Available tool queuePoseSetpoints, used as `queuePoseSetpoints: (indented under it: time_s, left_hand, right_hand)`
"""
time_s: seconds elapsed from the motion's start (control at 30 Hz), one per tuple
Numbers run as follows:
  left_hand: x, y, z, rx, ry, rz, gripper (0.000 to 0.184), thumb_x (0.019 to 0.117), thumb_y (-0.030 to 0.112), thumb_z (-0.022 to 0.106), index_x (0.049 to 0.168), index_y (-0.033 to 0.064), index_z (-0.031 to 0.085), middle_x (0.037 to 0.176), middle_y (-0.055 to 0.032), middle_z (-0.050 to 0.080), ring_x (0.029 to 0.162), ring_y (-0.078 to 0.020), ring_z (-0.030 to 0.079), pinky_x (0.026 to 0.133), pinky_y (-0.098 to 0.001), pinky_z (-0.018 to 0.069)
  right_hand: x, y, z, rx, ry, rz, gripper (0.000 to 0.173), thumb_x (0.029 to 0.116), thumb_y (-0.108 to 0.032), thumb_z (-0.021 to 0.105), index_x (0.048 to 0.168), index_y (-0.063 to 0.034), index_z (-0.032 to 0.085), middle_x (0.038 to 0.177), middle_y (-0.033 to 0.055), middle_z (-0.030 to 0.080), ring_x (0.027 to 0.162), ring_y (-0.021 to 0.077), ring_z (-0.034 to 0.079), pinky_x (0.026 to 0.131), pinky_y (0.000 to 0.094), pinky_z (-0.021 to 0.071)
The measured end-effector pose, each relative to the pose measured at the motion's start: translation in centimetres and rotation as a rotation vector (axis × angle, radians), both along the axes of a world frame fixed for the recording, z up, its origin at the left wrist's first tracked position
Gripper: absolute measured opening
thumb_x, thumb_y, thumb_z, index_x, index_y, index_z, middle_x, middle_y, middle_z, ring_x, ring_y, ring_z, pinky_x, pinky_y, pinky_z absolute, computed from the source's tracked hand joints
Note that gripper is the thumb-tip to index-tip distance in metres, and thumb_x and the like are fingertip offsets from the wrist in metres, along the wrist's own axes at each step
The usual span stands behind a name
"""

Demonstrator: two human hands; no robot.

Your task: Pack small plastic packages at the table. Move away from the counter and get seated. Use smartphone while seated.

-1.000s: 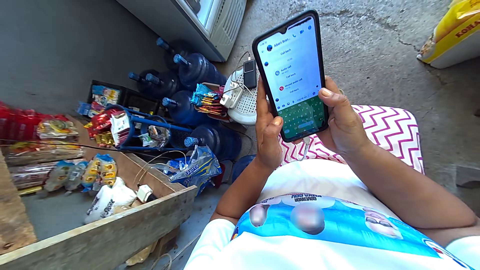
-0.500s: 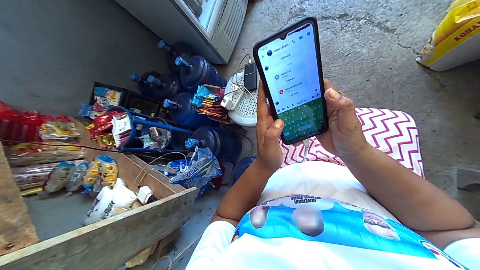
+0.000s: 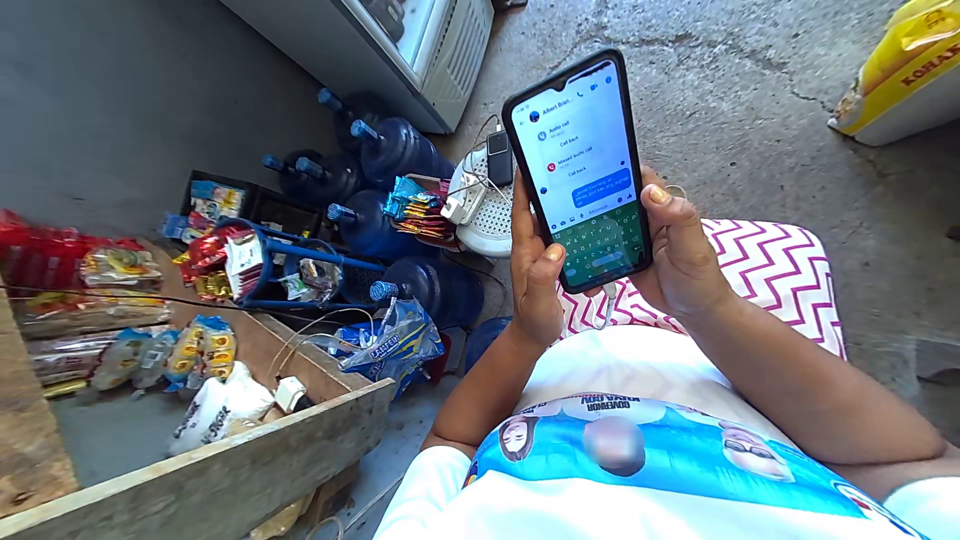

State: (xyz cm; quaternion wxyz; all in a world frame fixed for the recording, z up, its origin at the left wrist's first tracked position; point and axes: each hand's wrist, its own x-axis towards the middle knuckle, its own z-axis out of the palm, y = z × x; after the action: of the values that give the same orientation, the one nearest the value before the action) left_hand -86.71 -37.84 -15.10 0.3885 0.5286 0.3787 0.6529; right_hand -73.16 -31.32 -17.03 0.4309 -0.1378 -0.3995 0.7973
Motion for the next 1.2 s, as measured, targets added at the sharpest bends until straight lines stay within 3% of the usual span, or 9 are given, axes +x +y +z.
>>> queuePoseSetpoints:
  time_s: [0.13,0.3,0.43,0.53,0.67,0.77,0.93,1.07,1.2]
  left_hand:
    - [-0.01,-0.07,-0.01,-0.005,-0.004,0.003,0.070,0.1030,0.023,0.036,0.162,0.0125,-0.001,0.147,-0.0002,0.043,0.125,-0.0052,0.053,0.103,-0.0272,0.0492]
    - [-0.03,-0.08,-0.09,-0.018,-0.016,0.000,0.070,0.1025,0.022,0.036,0.161,0.0132,-0.001,0.143,-0.0005,0.045,0.119,-0.0053,0.057,0.095,-0.0261,0.0540]
    - [-0.07,-0.05,-0.12,-0.018,-0.018,-0.003,0.069,0.1032,0.023,0.037,0.161,0.0141,0.000,0.143,-0.0001,0.046,0.118,-0.0051,0.058,0.092,-0.0251,0.0554]
    - [-0.07,-0.07,-0.15,-0.019,-0.010,0.000,0.071,0.1035,0.025,0.038,0.161,0.0134,-0.001,0.143,0.0001,0.045,0.120,-0.0049,0.056,0.096,-0.0257,0.0534]
    - [-0.01,-0.07,-0.11,-0.025,-0.002,0.012,0.070,0.1008,0.020,0.036,0.161,0.0129,0.000,0.142,-0.0004,0.046,0.118,-0.0046,0.057,0.094,-0.0248,0.0542]
    - [-0.03,-0.09,-0.08,-0.026,0.000,0.010,0.070,0.1015,0.021,0.036,0.161,0.0128,0.000,0.142,-0.0002,0.046,0.118,-0.0048,0.057,0.095,-0.0251,0.0538]
    - [0.02,-0.11,0.04,-0.026,0.005,0.015,0.070,0.0996,0.016,0.034,0.161,0.0120,0.001,0.141,-0.0009,0.046,0.119,-0.0055,0.057,0.096,-0.0260,0.0536]
    - [0.04,-0.09,0.14,-0.021,0.009,0.021,0.070,0.1006,0.018,0.035,0.161,0.0108,0.001,0.143,-0.0009,0.046,0.120,-0.0054,0.056,0.098,-0.0266,0.0526]
    - [0.04,-0.09,0.25,-0.021,0.003,0.015,0.070,0.1006,0.018,0.035,0.161,0.0117,0.001,0.141,-0.0009,0.047,0.118,-0.0049,0.057,0.095,-0.0256,0.0540]
  right_hand:
    - [-0.05,-0.13,0.17,-0.014,-0.015,-0.007,0.051,0.1044,-0.051,0.046,0.143,-0.0177,0.045,0.119,0.0029,0.069,0.099,0.0154,0.073,0.064,0.0302,0.0642]
    - [-0.04,-0.09,-0.12,0.018,0.003,-0.001,0.050,0.1046,-0.051,0.046,0.144,-0.0207,0.045,0.118,-0.0018,0.069,0.103,0.0125,0.072,0.078,0.0305,0.0640]
    - [-0.09,-0.08,-0.05,0.017,0.008,-0.001,0.048,0.1044,-0.052,0.047,0.142,-0.0221,0.046,0.117,-0.0023,0.070,0.100,0.0119,0.072,0.073,0.0301,0.0646]
    - [-0.04,-0.16,0.07,0.002,-0.014,-0.004,0.050,0.1053,-0.050,0.044,0.145,-0.0187,0.043,0.121,0.0008,0.068,0.105,0.0140,0.071,0.079,0.0316,0.0638]
    - [-0.07,-0.21,0.20,-0.020,-0.013,-0.001,0.049,0.1056,-0.048,0.044,0.145,-0.0193,0.043,0.120,0.0035,0.068,0.100,0.0165,0.073,0.067,0.0323,0.0650]
    - [0.05,-0.11,0.20,-0.002,-0.023,0.011,0.051,0.1057,-0.049,0.042,0.147,-0.0194,0.041,0.122,0.0024,0.068,0.105,0.0159,0.071,0.075,0.0328,0.0645]
    - [0.10,-0.19,0.43,-0.005,-0.023,0.016,0.048,0.1063,-0.047,0.042,0.145,-0.0190,0.042,0.119,0.0039,0.068,0.097,0.0171,0.074,0.064,0.0327,0.0650]
    - [0.05,-0.13,0.36,0.010,-0.029,0.003,0.049,0.1058,-0.048,0.042,0.146,-0.0185,0.042,0.121,0.0029,0.068,0.102,0.0163,0.072,0.072,0.0328,0.0647]
    - [-0.01,-0.16,0.42,-0.008,-0.004,0.016,0.047,0.1061,-0.047,0.043,0.144,-0.0194,0.043,0.119,0.0050,0.069,0.095,0.0188,0.074,0.059,0.0332,0.0642]
